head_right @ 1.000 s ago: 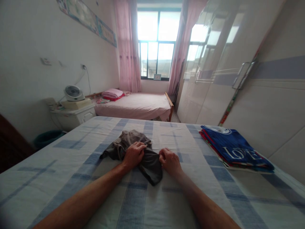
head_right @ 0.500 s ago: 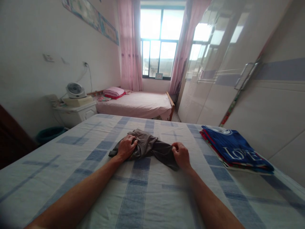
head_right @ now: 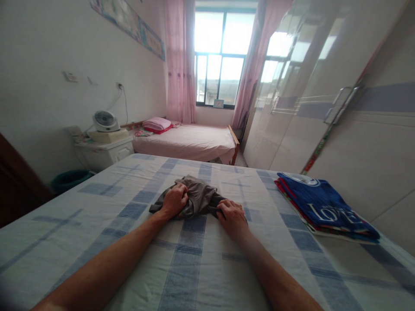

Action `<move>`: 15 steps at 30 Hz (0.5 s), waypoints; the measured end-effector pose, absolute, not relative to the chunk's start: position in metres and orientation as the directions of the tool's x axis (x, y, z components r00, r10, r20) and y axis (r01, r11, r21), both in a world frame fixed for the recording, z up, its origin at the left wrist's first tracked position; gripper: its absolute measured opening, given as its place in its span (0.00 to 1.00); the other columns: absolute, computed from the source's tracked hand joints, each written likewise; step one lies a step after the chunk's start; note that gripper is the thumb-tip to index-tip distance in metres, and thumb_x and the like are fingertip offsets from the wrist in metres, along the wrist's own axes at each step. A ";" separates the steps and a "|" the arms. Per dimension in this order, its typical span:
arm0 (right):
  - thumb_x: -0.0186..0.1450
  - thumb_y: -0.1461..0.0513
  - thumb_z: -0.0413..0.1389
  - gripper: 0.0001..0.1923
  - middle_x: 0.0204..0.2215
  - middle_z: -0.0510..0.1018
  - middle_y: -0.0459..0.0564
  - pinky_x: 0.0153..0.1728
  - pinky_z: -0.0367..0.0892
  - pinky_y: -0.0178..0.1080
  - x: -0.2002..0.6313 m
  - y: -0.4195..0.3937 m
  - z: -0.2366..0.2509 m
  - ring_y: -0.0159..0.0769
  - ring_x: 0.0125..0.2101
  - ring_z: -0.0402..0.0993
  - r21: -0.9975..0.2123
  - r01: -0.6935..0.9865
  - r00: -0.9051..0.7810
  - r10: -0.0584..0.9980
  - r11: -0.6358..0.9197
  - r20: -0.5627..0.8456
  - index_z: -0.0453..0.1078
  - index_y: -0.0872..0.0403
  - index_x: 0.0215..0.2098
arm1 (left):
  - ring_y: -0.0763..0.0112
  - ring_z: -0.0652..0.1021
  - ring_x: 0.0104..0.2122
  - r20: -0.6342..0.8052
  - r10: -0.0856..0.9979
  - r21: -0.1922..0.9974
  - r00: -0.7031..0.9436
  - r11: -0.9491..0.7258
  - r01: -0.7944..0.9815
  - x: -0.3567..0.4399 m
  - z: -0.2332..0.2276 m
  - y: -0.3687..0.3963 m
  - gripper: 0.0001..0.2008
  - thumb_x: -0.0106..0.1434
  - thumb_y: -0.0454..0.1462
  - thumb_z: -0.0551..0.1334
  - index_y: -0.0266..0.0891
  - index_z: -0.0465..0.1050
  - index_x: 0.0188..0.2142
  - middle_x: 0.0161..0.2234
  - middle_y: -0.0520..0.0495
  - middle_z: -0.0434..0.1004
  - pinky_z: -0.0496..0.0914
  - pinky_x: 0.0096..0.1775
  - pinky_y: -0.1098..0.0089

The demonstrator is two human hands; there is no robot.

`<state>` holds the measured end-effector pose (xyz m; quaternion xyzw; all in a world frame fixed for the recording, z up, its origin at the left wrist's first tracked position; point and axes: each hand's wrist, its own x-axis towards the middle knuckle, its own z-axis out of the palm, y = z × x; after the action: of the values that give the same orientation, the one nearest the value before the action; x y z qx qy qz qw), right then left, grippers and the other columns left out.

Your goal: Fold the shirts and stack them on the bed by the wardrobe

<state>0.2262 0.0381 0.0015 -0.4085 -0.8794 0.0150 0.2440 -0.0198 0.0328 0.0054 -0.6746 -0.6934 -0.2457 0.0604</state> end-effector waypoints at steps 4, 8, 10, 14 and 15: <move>0.61 0.64 0.50 0.05 0.39 0.75 0.48 0.45 0.60 0.43 0.228 0.042 0.001 0.37 0.41 0.69 -0.258 0.708 -0.529 0.735 0.658 0.424 0.68 0.51 0.33 | 0.65 0.72 0.39 0.457 0.889 0.318 -0.007 -0.156 0.935 -0.024 0.002 0.035 0.06 0.55 0.29 0.56 0.38 0.67 0.32 0.36 0.45 0.70 0.65 0.43 0.67; 0.62 0.63 0.48 0.06 0.38 0.75 0.48 0.44 0.61 0.42 0.230 0.043 0.004 0.37 0.39 0.70 -0.334 0.689 -0.473 0.748 0.644 0.466 0.67 0.51 0.34 | 0.65 0.72 0.36 0.521 0.853 0.376 -0.022 -0.206 0.903 -0.026 0.001 0.040 0.08 0.57 0.27 0.52 0.38 0.65 0.29 0.32 0.45 0.69 0.66 0.42 0.67; 0.62 0.63 0.47 0.07 0.39 0.74 0.50 0.43 0.62 0.42 0.235 0.044 0.010 0.37 0.39 0.70 -0.364 0.678 -0.389 0.732 0.639 0.559 0.66 0.51 0.34 | 0.65 0.71 0.36 0.555 0.828 0.405 -0.079 -0.185 0.896 -0.027 0.006 0.043 0.10 0.58 0.26 0.49 0.38 0.64 0.30 0.32 0.44 0.68 0.66 0.42 0.67; 0.62 0.61 0.45 0.07 0.40 0.72 0.54 0.45 0.61 0.44 0.257 0.050 0.025 0.40 0.43 0.68 -0.410 0.665 -0.092 0.614 0.624 0.784 0.64 0.53 0.35 | 0.65 0.70 0.38 0.642 0.698 0.536 -0.316 -0.114 0.837 -0.049 0.018 0.051 0.08 0.61 0.28 0.48 0.38 0.63 0.33 0.35 0.44 0.67 0.66 0.43 0.66; 0.62 0.59 0.45 0.08 0.40 0.72 0.54 0.45 0.62 0.44 0.264 0.053 0.027 0.40 0.42 0.68 -0.454 0.665 0.001 0.607 0.593 0.795 0.64 0.53 0.36 | 0.65 0.70 0.38 0.650 0.644 0.587 -0.404 -0.088 0.805 -0.058 0.018 0.052 0.07 0.61 0.29 0.48 0.38 0.63 0.33 0.35 0.44 0.67 0.65 0.44 0.65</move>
<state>0.2641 0.0529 0.0270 -0.4502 -0.7061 -0.0266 0.5459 -0.0582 0.0525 0.0181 -0.5400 -0.6707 -0.5021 0.0800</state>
